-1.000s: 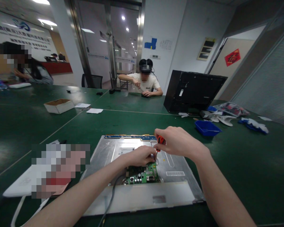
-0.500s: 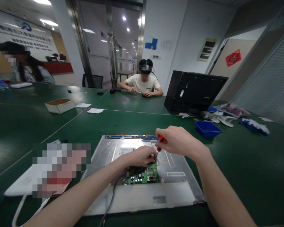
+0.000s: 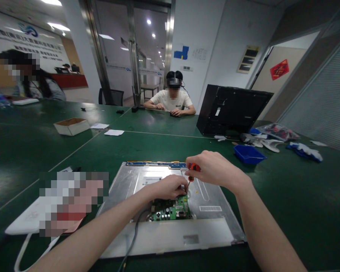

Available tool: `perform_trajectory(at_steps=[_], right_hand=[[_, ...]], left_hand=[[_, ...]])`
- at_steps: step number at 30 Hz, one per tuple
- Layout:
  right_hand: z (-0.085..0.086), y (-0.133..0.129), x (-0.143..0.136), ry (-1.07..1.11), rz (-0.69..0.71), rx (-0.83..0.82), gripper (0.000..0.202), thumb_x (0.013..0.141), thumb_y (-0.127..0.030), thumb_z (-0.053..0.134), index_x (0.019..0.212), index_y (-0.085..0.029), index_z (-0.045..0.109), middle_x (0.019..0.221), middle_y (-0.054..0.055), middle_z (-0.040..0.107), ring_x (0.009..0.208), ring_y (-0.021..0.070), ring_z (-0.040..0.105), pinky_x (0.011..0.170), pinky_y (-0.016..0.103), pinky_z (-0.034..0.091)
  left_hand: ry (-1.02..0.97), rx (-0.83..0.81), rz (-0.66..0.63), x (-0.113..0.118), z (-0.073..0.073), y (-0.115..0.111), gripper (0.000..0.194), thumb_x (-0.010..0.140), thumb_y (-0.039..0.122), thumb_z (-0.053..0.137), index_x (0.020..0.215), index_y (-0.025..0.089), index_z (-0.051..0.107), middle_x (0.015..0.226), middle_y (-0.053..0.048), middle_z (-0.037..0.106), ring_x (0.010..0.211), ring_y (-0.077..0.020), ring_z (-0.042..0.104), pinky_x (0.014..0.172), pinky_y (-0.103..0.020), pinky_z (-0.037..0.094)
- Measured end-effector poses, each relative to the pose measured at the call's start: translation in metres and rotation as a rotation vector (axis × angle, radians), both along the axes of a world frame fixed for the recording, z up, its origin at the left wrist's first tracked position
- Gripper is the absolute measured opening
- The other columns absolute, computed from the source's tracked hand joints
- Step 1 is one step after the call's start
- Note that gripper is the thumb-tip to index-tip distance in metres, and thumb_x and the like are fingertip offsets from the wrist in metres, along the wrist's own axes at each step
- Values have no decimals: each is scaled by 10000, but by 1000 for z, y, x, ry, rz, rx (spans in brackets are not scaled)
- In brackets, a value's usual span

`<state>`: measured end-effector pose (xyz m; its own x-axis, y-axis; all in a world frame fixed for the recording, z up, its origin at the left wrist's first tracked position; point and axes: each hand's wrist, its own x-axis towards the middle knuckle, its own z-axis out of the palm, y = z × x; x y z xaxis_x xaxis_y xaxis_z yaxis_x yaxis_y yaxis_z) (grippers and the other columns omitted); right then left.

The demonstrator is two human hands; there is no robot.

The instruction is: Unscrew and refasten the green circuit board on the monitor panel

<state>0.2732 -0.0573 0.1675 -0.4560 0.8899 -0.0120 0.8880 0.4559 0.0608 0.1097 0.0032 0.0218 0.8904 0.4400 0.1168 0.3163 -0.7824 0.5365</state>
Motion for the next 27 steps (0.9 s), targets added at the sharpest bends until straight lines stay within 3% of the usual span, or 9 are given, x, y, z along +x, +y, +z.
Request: perform_trajectory(at_steps=[10,27], right_hand=[[1,-2,4,40,58,-44,176,832,-207,569,1004,-245,567,905,17,708,797,184,634,590,264,297],[2,-1,1,-9,-15,-5,113,861,-281,594,965,-235,593,854,30,707,779,204,646,568,278,285]], left_hand=[[25,-8,33,0,1,-2,141,811,99,664,922,186,661,952,-32,701,911,-207,644,790,-260,459],[27,-24,42,0,0,-2,111,816,114,659,897,191,653,917,-19,696,882,-199,644,763,-256,454]])
